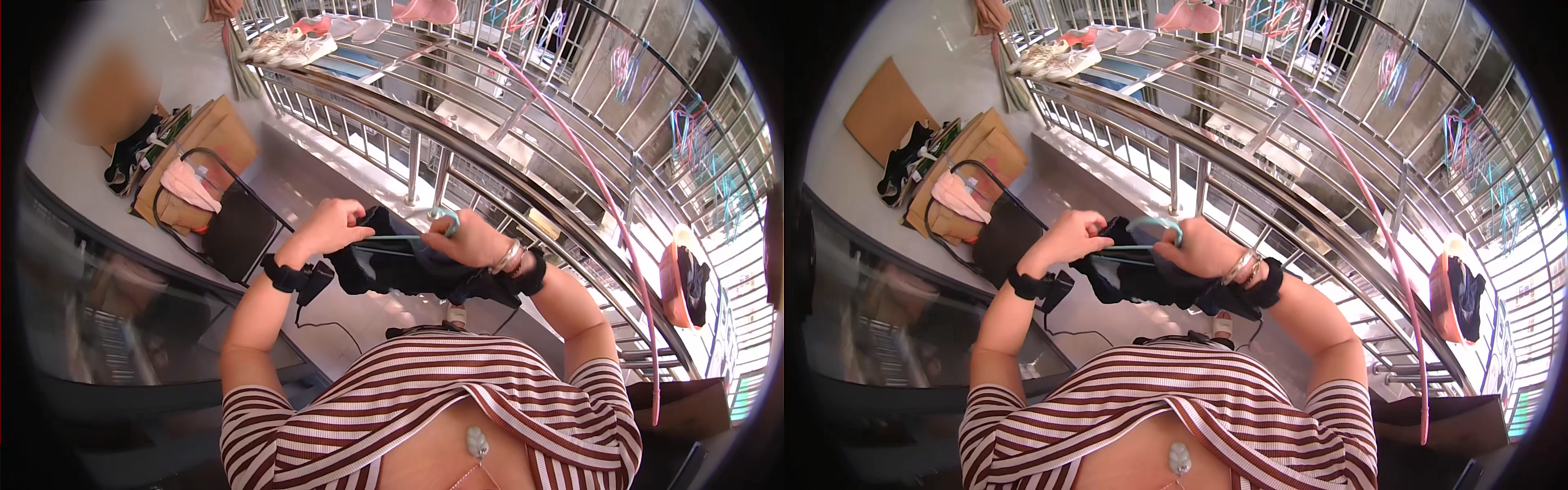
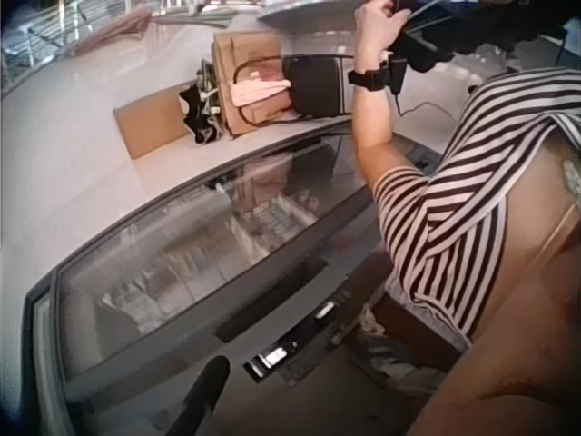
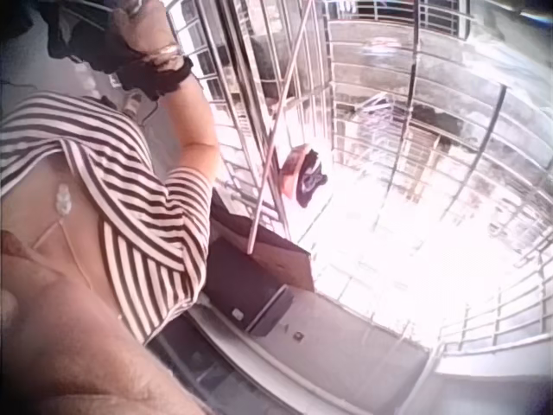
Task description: Hanging various items of clothing on a drying rack on a balcony.
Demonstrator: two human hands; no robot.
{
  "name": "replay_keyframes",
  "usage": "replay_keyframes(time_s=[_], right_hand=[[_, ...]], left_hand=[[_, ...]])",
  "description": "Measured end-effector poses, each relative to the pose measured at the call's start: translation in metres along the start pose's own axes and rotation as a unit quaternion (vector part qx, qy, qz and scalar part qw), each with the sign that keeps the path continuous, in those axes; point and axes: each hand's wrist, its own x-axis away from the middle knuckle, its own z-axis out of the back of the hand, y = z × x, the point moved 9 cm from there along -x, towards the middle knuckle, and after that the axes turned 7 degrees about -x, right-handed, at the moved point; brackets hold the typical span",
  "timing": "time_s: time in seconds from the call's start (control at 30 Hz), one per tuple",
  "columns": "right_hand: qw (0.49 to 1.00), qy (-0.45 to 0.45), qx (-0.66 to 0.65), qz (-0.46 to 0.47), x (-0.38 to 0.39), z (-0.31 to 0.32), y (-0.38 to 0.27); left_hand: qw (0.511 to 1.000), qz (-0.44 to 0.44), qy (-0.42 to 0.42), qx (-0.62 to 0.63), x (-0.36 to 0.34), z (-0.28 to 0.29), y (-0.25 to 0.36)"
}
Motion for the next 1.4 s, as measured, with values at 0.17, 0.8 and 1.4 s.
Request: replay_keyframes(time_s=[0.17, 0.8, 1.4], right_hand=[[0.996, 0.057, -0.057, -0.048, 0.003, 0.036, 0.005], [0.981, -0.031, 0.076, -0.175, 0.050, 0.081, 0.091], [0.932, 0.342, 0.051, 0.107, 0.079, 0.110, 0.053]], left_hand=[[0.959, -0.130, 0.232, -0.102, 0.020, 0.043, 0.014], [0.956, -0.114, 0.246, -0.112, 0.033, 0.059, 0.014], [0.942, 0.000, 0.336, 0.007, 0.075, 0.086, -0.039]])
